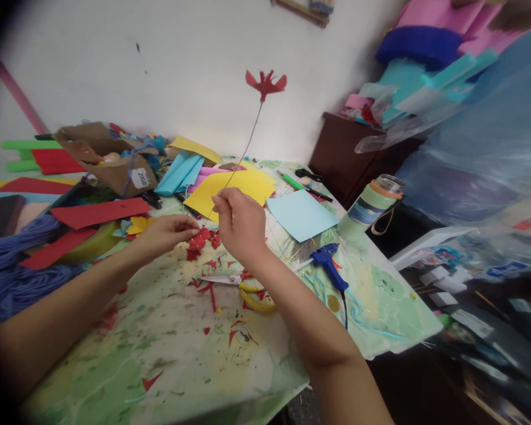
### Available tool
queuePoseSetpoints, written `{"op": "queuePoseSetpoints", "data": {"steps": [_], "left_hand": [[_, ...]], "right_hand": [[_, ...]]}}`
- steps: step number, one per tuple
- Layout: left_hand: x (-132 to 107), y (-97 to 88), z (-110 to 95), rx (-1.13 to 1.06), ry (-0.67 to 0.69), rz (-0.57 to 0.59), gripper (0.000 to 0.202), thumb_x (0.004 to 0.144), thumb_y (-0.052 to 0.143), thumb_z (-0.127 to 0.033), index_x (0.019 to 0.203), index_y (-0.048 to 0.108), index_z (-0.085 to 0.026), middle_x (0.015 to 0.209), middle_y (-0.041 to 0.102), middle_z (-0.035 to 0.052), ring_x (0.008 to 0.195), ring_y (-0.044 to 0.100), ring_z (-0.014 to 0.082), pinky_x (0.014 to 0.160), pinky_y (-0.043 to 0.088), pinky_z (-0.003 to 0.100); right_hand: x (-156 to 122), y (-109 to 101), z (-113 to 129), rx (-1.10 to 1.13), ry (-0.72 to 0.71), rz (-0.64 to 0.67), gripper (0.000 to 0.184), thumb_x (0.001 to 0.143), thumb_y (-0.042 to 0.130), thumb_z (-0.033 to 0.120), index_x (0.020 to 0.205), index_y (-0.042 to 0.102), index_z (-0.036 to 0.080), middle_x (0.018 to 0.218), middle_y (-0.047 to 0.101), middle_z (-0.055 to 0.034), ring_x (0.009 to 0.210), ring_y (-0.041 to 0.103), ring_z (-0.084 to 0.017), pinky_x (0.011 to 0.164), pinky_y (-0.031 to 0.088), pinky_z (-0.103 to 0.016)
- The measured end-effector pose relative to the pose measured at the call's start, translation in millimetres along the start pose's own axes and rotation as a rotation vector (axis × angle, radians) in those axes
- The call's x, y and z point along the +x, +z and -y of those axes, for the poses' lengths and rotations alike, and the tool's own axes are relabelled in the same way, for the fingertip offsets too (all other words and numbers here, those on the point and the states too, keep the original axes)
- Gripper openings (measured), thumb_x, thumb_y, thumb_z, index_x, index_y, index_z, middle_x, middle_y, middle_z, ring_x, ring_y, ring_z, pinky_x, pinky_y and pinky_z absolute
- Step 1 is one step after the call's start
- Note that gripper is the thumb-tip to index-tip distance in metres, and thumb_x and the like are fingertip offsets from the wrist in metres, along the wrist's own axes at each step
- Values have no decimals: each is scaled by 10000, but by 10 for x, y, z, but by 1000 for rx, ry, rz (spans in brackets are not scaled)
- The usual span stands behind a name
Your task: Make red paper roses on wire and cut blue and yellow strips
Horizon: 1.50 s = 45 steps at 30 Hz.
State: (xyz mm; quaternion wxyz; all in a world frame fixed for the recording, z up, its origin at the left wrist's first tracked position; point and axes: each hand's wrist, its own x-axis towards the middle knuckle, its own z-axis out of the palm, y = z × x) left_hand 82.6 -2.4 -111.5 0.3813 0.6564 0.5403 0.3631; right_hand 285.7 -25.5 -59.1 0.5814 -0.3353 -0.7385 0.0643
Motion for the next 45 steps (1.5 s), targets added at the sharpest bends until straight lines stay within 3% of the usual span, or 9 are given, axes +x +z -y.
{"op": "queuePoseSetpoints", "data": {"steps": [10,17,20,25,29,33,36,39,45], "left_hand": [[-43,6,-96,-127,-45,8,312,601,751,-438,751,649,-184,658,633,9,613,552,153,587,400,272],[-135,-11,-327,-547,-208,-41,442,440,908,-345,756,671,-148,720,655,5,629,562,95,625,458,230],[-185,1,-423,-632,-223,-60,446,412,930,-323,733,675,-146,720,660,1,648,582,91,641,472,218],[-256,53,-523,-656,-147,-86,466,450,923,-385,775,681,-155,730,665,-9,651,591,91,647,471,214],[-304,76,-580,-569,-20,-111,462,586,842,-517,827,693,-152,748,674,12,690,597,119,702,489,252],[-354,88,-593,-406,36,-109,481,644,786,-545,922,691,-164,920,706,51,847,635,178,774,508,294],[-384,106,-595,-342,-8,-20,524,639,773,-546,986,659,-170,802,675,28,711,622,176,629,506,290],[-398,110,-620,-335,-15,-34,497,617,788,-544,916,652,-171,622,566,-31,534,504,118,481,406,226],[-395,64,-653,-577,-106,-92,508,520,896,-399,920,688,-164,762,642,8,598,515,85,521,423,179]], "right_hand": [[-14,21,4,5,34,29,208,986,437,337,827,515,228,737,661,-5,697,633,-141,697,458,-280],[-24,145,-55,-6,54,75,208,920,531,287,730,538,204,787,640,-33,794,584,-176,760,442,-314],[-47,206,-64,41,168,129,162,890,554,258,741,559,194,878,659,-57,887,593,-193,811,449,-332],[-90,264,-39,179,428,247,180,879,544,275,717,556,196,677,595,13,650,540,-137,637,422,-270],[-85,301,-34,382,570,208,165,839,550,270,692,541,197,577,559,42,557,539,-113,578,426,-238],[-68,327,-42,616,744,157,154,802,574,294,689,547,193,550,589,36,488,562,-106,542,463,-234],[-72,328,-53,691,772,108,180,765,632,328,674,569,187,541,591,33,475,558,-102,523,465,-228],[-77,311,-61,737,770,88,234,734,689,376,661,573,185,512,569,38,459,541,-103,499,450,-227],[-77,287,-38,903,858,56,291,802,617,457,901,617,184,652,661,-3,525,570,-114,518,437,-236]]}}
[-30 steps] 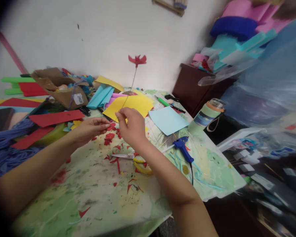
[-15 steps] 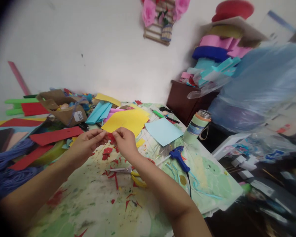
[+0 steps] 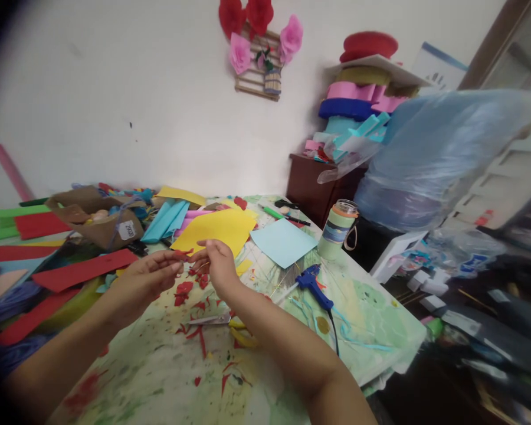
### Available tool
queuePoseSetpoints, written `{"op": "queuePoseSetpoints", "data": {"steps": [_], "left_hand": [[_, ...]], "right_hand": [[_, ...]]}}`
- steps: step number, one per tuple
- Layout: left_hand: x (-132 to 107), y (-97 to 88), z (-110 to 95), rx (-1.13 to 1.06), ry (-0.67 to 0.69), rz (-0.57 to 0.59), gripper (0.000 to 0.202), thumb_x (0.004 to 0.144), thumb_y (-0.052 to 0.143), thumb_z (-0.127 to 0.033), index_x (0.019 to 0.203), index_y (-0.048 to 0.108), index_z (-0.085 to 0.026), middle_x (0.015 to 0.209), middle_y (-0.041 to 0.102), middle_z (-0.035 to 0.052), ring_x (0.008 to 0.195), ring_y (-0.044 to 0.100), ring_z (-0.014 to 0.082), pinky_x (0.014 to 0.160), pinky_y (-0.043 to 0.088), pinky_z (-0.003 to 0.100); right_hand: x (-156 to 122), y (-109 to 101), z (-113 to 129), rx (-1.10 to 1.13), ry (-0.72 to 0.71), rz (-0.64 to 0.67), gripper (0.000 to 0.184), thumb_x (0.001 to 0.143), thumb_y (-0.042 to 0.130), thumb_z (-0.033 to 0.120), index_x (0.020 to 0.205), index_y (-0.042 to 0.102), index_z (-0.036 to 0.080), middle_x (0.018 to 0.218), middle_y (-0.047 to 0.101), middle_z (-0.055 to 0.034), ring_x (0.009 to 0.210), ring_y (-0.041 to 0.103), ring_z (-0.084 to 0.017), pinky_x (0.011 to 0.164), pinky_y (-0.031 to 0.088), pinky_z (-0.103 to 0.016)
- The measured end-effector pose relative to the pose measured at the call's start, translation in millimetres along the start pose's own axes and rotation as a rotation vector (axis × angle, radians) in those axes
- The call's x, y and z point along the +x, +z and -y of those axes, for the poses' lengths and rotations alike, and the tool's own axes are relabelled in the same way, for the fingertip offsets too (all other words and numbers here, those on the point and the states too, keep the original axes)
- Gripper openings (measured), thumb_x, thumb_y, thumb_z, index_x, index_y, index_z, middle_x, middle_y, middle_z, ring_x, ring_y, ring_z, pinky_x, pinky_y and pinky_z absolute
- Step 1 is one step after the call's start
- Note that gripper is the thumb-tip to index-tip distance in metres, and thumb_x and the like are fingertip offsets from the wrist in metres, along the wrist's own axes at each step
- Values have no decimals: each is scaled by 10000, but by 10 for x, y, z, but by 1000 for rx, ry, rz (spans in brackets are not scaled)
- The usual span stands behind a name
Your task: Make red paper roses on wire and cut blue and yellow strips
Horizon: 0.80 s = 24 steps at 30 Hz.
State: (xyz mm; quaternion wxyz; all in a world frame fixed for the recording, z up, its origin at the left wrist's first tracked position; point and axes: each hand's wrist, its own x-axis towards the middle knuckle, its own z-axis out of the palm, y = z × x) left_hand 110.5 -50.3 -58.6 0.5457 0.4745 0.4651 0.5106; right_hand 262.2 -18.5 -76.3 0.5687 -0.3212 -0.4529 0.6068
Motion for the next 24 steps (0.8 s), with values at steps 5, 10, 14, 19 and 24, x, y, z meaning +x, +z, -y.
{"op": "queuePoseSetpoints", "data": {"steps": [5,10,14,19,24], "left_hand": [[-5,-30,-1,-202,11,2,428,525,907,-349,852,706,-160,693,645,14,558,466,53,533,407,156],[-8,-17,-4,-101,130,-58,429,531,886,-368,895,766,-175,637,614,-3,541,442,62,482,334,171],[-56,30,-50,78,210,-111,518,564,837,-400,1033,767,-191,658,621,-14,518,395,68,472,306,202],[-155,89,-117,326,236,-84,714,657,746,-474,1307,625,-204,643,640,-20,581,511,132,530,398,235],[-147,57,-61,467,296,-71,789,716,688,-532,1407,518,-191,817,755,49,745,640,201,617,472,264]], "right_hand": [[-70,92,-63,-143,74,202,134,690,646,288,766,665,180,702,651,-2,610,566,-106,562,429,-220],[-161,164,-77,-83,-23,193,198,711,649,328,832,713,186,722,633,4,644,534,-104,599,425,-231],[-221,201,-39,-68,-81,191,280,737,699,406,925,735,202,750,663,-4,682,550,-121,629,430,-246],[-268,259,-43,65,-58,64,203,707,740,395,801,719,217,817,697,-10,749,602,-131,743,474,-273],[-243,245,87,61,-106,-74,134,718,711,338,749,690,209,889,730,-33,901,641,-186,863,488,-326]]}}
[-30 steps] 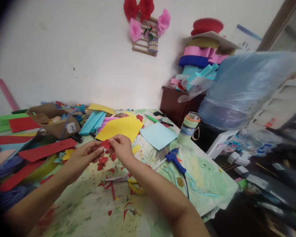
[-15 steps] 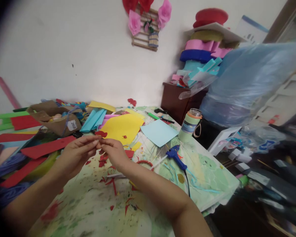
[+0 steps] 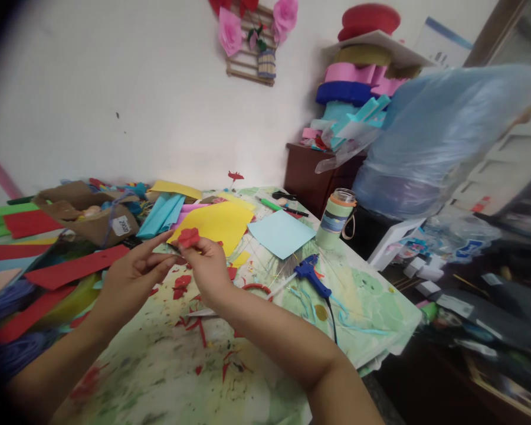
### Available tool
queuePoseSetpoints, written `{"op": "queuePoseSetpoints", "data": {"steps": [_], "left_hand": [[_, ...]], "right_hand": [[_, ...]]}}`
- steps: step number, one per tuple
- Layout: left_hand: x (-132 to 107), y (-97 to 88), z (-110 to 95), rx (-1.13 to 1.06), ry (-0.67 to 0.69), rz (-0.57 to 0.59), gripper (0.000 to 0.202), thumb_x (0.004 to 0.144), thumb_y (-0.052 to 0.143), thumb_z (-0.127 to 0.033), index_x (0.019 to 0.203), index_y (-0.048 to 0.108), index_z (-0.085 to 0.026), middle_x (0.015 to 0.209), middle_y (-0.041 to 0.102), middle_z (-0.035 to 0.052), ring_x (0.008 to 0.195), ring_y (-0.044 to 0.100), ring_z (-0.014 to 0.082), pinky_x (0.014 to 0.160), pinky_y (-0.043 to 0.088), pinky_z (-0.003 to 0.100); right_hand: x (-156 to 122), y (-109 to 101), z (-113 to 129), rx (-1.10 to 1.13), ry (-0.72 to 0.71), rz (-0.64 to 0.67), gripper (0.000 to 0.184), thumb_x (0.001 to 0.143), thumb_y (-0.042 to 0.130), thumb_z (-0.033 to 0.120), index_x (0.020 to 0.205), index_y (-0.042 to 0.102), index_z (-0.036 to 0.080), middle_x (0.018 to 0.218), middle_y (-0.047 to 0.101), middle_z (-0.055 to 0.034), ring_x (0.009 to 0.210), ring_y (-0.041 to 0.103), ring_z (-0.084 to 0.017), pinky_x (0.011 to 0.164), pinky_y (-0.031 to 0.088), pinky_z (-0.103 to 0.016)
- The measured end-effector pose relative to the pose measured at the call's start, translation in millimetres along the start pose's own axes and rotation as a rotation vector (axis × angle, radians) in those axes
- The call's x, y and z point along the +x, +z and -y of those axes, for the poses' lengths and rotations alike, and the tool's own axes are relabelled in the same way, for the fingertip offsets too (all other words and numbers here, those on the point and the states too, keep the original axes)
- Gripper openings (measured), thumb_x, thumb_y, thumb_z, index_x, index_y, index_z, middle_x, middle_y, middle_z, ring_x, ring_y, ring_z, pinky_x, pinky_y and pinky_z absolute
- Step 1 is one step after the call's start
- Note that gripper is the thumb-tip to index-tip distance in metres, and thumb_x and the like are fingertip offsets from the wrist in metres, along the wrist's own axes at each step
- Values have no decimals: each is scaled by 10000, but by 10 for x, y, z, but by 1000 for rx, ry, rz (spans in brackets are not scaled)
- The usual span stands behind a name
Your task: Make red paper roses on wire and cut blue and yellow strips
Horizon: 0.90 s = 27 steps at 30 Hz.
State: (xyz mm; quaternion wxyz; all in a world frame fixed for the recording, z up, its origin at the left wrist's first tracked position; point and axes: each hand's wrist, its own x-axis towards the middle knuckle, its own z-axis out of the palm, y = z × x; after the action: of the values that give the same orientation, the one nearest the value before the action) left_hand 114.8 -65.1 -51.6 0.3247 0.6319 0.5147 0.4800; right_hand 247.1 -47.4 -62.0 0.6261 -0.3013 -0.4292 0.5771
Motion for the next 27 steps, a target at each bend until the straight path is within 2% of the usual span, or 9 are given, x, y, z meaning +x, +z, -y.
{"op": "queuePoseSetpoints", "data": {"steps": [3,7,11,15,19,23,25,27], "left_hand": [[46,-13,105,81,34,37,681,747,648,-562,1318,602,-192,904,778,87,783,671,230,654,499,296],[142,-28,262,210,98,85,447,752,627,-541,1012,753,-200,917,781,96,832,699,264,759,522,350],[221,-43,388,235,106,115,423,742,619,-543,965,760,-213,961,780,90,874,710,275,801,518,362],[264,-83,399,322,85,135,459,761,569,-567,994,748,-214,975,777,91,854,707,276,793,508,363],[227,-106,224,429,78,114,470,744,550,-587,971,746,-225,947,774,87,854,694,287,769,495,360],[56,-78,-44,348,68,87,474,708,575,-592,984,729,-238,890,763,73,714,660,252,621,474,321],[-36,-63,-142,275,48,118,482,721,565,-586,1029,708,-242,772,736,49,576,601,215,520,426,299],[-93,-62,-188,277,71,127,438,756,529,-572,997,698,-248,670,691,26,488,537,192,478,386,292]], "right_hand": [[75,-61,168,-8,-114,-92,118,732,687,310,799,707,215,961,747,-33,1013,636,-208,930,473,-350],[165,-186,420,-10,-288,-148,130,748,682,330,816,709,223,969,751,-24,1021,634,-215,935,467,-361],[191,-273,609,-105,-344,-198,143,800,644,342,841,707,220,992,740,-31,1015,626,-218,873,485,-357],[197,-291,629,-142,-322,-182,141,818,643,346,856,712,229,996,732,-35,955,617,-197,810,491,-329],[169,-245,552,-62,-267,-97,127,796,663,351,822,705,234,969,718,-30,703,541,-130,696,475,-288],[57,-125,446,40,-109,0,178,775,691,396,766,680,218,804,654,-13,606,456,-103,616,452,-266],[-11,-55,371,104,2,63,202,745,721,410,756,682,213,724,602,5,583,440,-97,574,427,-255],[-63,2,295,170,118,105,222,709,752,410,767,697,203,709,582,11,570,445,-91,537,398,-243]]}}
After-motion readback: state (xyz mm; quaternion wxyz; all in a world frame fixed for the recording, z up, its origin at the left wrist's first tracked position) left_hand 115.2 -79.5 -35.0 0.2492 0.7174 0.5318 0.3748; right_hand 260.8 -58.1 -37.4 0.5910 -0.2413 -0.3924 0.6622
